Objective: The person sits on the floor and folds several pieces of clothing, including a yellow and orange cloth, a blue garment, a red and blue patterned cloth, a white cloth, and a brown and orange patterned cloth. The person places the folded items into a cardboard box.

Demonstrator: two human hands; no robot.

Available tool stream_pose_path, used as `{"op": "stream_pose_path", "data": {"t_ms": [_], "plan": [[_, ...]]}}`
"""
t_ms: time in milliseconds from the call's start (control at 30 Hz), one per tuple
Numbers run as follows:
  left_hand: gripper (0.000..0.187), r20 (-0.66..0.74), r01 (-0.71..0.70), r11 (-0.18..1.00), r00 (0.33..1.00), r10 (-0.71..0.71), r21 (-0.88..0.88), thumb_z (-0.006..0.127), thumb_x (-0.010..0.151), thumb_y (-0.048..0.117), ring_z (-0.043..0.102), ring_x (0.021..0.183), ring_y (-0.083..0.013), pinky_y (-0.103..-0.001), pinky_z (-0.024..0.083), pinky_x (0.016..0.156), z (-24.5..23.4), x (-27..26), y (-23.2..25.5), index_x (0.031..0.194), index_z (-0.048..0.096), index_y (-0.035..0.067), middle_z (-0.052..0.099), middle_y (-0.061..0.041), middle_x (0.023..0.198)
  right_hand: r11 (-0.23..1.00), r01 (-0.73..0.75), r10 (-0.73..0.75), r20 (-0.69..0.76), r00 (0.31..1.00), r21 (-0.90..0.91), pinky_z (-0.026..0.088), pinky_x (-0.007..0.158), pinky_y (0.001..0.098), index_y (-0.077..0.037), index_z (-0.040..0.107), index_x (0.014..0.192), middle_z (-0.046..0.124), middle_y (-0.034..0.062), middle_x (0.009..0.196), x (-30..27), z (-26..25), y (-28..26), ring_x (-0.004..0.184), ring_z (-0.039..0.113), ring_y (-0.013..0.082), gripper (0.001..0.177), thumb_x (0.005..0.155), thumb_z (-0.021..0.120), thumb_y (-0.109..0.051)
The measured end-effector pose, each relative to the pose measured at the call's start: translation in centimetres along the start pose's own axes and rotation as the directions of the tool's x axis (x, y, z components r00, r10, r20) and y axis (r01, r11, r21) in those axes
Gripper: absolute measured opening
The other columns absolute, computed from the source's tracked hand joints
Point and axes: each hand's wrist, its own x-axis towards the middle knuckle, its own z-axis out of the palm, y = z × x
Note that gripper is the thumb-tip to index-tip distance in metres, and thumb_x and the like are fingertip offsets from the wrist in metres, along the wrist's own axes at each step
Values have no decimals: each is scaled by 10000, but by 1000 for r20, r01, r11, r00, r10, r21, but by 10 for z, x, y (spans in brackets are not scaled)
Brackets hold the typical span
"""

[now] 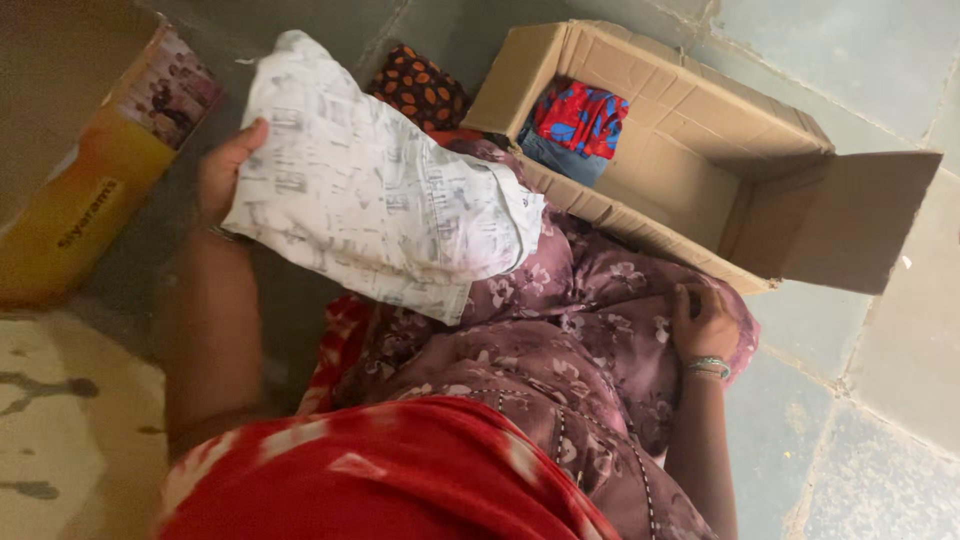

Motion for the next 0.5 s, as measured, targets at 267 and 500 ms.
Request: {"op": "stream_pose_path", "data": {"t_ms": [267,500], "plan": [[551,528,-566,453,820,221,689,494,1119,186,599,1164,-406,-467,521,1033,76,52,-97,1541,309,-115,535,-358,1355,1000,23,-23,-5,1000,-9,551,707,441,-135,740,1024,740,132,980,0,5,5,822,706,343,196,1031,738,-330],[860,346,-264,288,894,-286,921,586,1019,281,751,836,-286,-401,626,794,139,37,-208,1609,45,-34,745,-212,1060,1000,4,-5,-19,1000,-27,563,719,439,-118,741,1026,743,138,972,-2,11,12,828,715,344,224,1012,749,-342]]}}
